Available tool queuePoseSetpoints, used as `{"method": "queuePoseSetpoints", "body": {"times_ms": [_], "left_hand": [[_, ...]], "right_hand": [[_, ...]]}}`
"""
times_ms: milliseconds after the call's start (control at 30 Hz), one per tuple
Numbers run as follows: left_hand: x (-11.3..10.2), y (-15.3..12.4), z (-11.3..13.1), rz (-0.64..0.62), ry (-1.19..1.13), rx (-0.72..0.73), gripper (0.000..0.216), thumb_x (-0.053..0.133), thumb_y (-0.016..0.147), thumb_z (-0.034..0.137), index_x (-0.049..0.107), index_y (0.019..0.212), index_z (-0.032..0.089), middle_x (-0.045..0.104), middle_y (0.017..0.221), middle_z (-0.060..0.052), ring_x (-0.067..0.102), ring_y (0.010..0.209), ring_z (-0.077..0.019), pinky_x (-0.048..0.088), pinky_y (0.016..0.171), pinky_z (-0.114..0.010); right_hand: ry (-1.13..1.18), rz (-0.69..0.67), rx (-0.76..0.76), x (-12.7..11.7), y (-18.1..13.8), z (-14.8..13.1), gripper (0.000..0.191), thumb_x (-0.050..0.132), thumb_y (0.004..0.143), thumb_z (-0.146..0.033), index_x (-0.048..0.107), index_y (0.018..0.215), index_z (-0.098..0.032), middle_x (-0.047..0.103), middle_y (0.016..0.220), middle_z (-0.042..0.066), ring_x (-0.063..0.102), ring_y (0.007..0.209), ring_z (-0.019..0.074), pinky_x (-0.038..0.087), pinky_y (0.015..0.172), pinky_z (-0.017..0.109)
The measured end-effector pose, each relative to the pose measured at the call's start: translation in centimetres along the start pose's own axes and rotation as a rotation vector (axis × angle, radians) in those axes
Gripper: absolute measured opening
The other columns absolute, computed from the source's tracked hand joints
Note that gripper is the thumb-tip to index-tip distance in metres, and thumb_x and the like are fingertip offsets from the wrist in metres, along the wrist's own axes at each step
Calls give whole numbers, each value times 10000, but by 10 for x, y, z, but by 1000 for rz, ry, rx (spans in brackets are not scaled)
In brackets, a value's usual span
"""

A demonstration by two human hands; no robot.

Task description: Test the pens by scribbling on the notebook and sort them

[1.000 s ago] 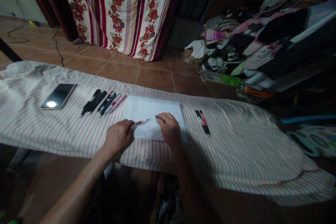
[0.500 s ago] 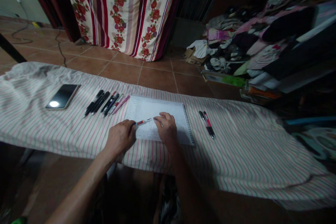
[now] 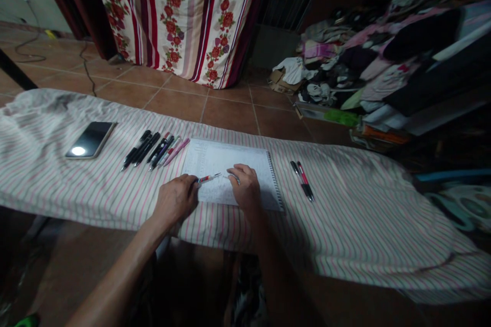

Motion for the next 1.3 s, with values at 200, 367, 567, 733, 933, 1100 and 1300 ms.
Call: {"method": "queuePoseSetpoints", "body": {"times_ms": [200, 367, 567, 733, 933, 1100, 1300], "left_hand": [[1, 0, 2, -3, 14, -4, 322, 302, 887, 327, 581, 994, 206, 652, 939, -53, 617, 829, -196, 403, 622, -275], [2, 1, 2, -6, 16, 2, 303, 322, 880, 316, 581, 988, 204, 652, 942, -56, 616, 827, -193, 398, 616, -270], [1, 0, 1, 11, 22, 5, 299, 323, 879, 321, 585, 963, 203, 648, 898, -46, 617, 795, -187, 393, 618, -265], [-1, -1, 0, 8, 10, 4, 298, 328, 877, 305, 585, 978, 193, 642, 897, -54, 617, 804, -195, 405, 644, -273], [-3, 0, -3, 12, -4, -18, 304, 325, 879, 313, 582, 994, 198, 649, 930, -57, 617, 838, -195, 412, 653, -272], [-2, -1, -3, 15, -6, -10, 306, 322, 881, 313, 583, 990, 195, 647, 929, -62, 617, 836, -201, 413, 648, -279], [-1, -1, -1, 20, -5, 0, 305, 322, 884, 322, 575, 1006, 203, 649, 937, -52, 616, 840, -192, 412, 656, -269]], "right_hand": [[28, 7, -8, -5, -1, -2, 184, 548, 756, -149, 695, 858, -191, 616, 953, 90, 528, 879, 217, 444, 832, 374], [73, 11, 1, -10, 0, -10, 154, 568, 751, -160, 692, 833, -202, 616, 965, 78, 534, 895, 207, 446, 842, 362], [113, -29, -42, -18, 0, -24, 87, 620, 728, -182, 684, 787, -180, 607, 922, 85, 540, 885, 206, 449, 837, 357], [93, -133, -89, -21, -5, -27, 86, 655, 695, -186, 670, 779, -184, 587, 938, 85, 520, 908, 216, 448, 831, 372], [70, -187, -148, -21, -10, -26, 35, 649, 704, -172, 665, 710, -202, 590, 943, 75, 499, 941, 223, 438, 833, 376], [82, -114, -159, -24, -5, -30, 81, 605, 746, -177, 652, 686, -205, 609, 949, 65, 499, 961, 214, 419, 865, 365], [2, 92, 54, -27, 2, -6, 72, 583, 755, -201, 641, 713, -191, 641, 822, 54, 533, 849, 204, 401, 818, 347]]}}
Point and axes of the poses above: each hand's wrist, its own y-axis towards the middle knuckle, its own x-axis out of the palm, z = x × y, the point moved 3 cm from there along y, towards the middle knuckle
